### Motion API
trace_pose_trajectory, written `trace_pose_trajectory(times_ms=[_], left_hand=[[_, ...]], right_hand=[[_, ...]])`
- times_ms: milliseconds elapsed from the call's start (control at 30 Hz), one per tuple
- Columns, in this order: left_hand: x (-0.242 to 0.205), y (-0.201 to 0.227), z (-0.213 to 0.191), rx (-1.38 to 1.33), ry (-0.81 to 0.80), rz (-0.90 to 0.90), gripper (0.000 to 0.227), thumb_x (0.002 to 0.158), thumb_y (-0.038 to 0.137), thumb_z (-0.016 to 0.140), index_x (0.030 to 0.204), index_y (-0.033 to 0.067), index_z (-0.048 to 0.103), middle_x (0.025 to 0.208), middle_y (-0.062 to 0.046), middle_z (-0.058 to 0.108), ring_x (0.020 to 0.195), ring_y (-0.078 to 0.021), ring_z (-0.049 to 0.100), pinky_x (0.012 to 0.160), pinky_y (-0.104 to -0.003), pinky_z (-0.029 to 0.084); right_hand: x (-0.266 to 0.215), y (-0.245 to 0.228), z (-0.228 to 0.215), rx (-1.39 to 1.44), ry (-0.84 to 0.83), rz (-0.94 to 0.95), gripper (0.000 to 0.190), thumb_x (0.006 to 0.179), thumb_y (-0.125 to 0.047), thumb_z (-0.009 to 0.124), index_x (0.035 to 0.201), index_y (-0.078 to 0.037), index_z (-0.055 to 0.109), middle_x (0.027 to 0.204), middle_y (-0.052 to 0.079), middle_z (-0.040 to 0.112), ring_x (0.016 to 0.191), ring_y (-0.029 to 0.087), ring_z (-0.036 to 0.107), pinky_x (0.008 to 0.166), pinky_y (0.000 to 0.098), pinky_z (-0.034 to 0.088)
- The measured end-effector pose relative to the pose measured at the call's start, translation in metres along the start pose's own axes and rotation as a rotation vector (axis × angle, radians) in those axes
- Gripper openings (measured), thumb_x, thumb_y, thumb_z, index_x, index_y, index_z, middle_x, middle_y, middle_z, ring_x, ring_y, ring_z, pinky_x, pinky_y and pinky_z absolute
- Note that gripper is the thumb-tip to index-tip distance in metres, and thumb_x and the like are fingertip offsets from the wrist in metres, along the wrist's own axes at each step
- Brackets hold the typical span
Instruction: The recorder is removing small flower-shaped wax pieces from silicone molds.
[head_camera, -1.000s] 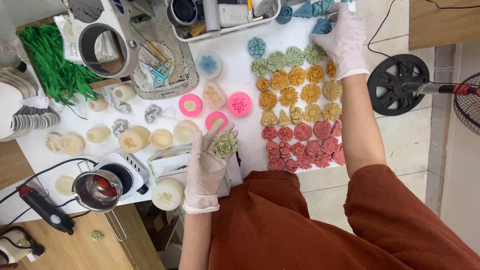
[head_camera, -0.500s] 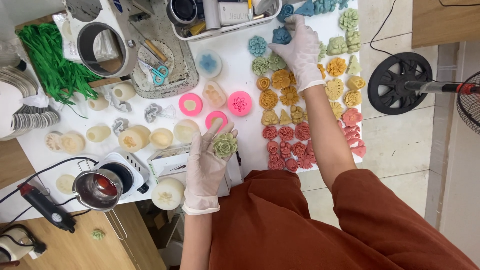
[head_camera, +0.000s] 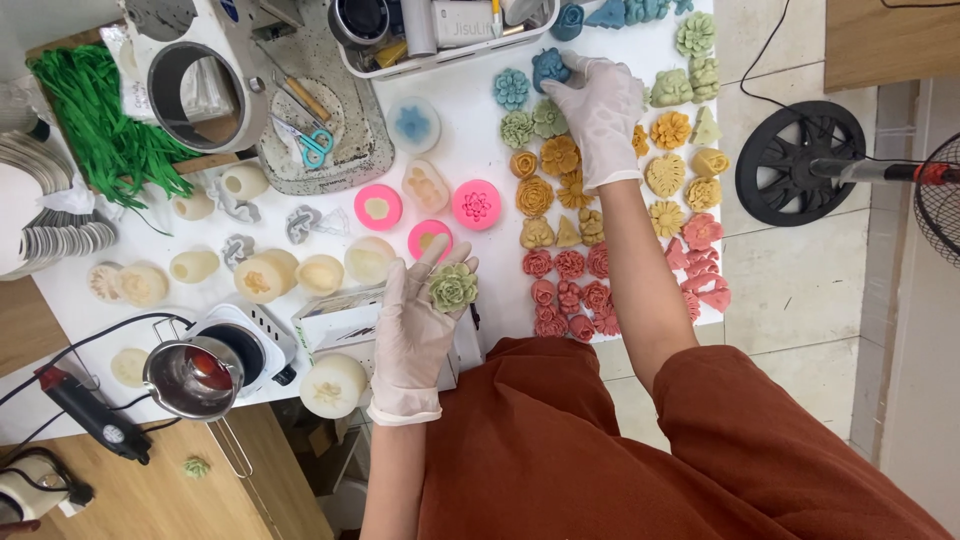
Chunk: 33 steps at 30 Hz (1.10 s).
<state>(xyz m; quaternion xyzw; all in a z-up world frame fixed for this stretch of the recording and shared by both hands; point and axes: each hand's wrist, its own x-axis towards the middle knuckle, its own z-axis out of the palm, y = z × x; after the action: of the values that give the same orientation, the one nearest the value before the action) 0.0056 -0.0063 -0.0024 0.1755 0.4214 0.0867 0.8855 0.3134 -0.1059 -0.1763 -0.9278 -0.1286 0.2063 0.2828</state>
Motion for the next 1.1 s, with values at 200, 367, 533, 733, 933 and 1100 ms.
trace_pose_trajectory(times_ms=[200,367,533,733,933,1100], left_hand=[[0.002,-0.001,0.001,0.009,0.007,-0.01,0.066,0.103,0.047,0.05,0.147,-0.0017,0.05,0.143,-0.025,0.058,0.129,-0.0336,0.057,0.108,-0.044,0.046],[0.003,-0.003,0.001,0.014,-0.025,0.002,0.066,0.103,0.046,0.05,0.147,-0.0023,0.05,0.143,-0.025,0.057,0.13,-0.0341,0.057,0.109,-0.044,0.046],[-0.001,-0.002,0.006,0.024,-0.074,-0.009,0.068,0.103,0.049,0.051,0.148,-0.0026,0.05,0.144,-0.026,0.057,0.13,-0.0344,0.058,0.11,-0.044,0.046],[-0.004,-0.004,0.008,-0.05,-0.202,-0.027,0.077,0.101,0.057,0.051,0.149,-0.0028,0.049,0.146,-0.026,0.055,0.133,-0.0348,0.056,0.113,-0.046,0.044],[0.001,-0.017,0.003,-0.041,-0.369,-0.148,0.086,0.096,0.064,0.052,0.154,0.0011,0.043,0.147,-0.023,0.057,0.135,-0.0326,0.056,0.115,-0.045,0.043],[0.005,-0.035,-0.014,-0.014,-0.506,-0.251,0.091,0.097,0.067,0.053,0.159,0.0023,0.036,0.145,-0.019,0.053,0.131,-0.0302,0.055,0.113,-0.049,0.042]], right_hand=[[0.007,0.007,0.02,-0.167,0.204,-0.15,0.052,0.077,-0.047,0.086,0.12,-0.02,0.078,0.1,0.006,0.075,0.098,0.029,0.061,0.086,0.0445,0.044],[0.003,0.004,0.017,-0.148,0.212,-0.16,0.053,0.076,-0.05,0.087,0.118,-0.019,0.078,0.102,0.005,0.074,0.102,0.028,0.061,0.089,0.0448,0.043],[-0.019,-0.003,-0.017,-0.119,0.223,-0.194,0.052,0.079,-0.048,0.086,0.118,-0.016,0.077,0.106,0.007,0.074,0.103,0.03,0.059,0.088,0.0454,0.043],[-0.154,-0.048,-0.104,0.444,0.101,-0.175,0.051,0.092,-0.033,0.079,0.139,-0.013,0.068,0.126,0.003,0.074,0.095,0.014,0.063,0.09,0.0294,0.054],[-0.275,-0.088,-0.131,0.283,-0.009,-0.503,0.077,0.069,-0.032,0.09,0.139,-0.013,0.063,0.13,0.008,0.069,0.117,0.025,0.063,0.103,0.0391,0.049],[-0.31,-0.097,-0.119,-0.02,0.058,-0.578,0.086,0.073,-0.035,0.087,0.149,-0.014,0.054,0.133,0.013,0.065,0.124,0.035,0.059,0.105,0.0438,0.042]])
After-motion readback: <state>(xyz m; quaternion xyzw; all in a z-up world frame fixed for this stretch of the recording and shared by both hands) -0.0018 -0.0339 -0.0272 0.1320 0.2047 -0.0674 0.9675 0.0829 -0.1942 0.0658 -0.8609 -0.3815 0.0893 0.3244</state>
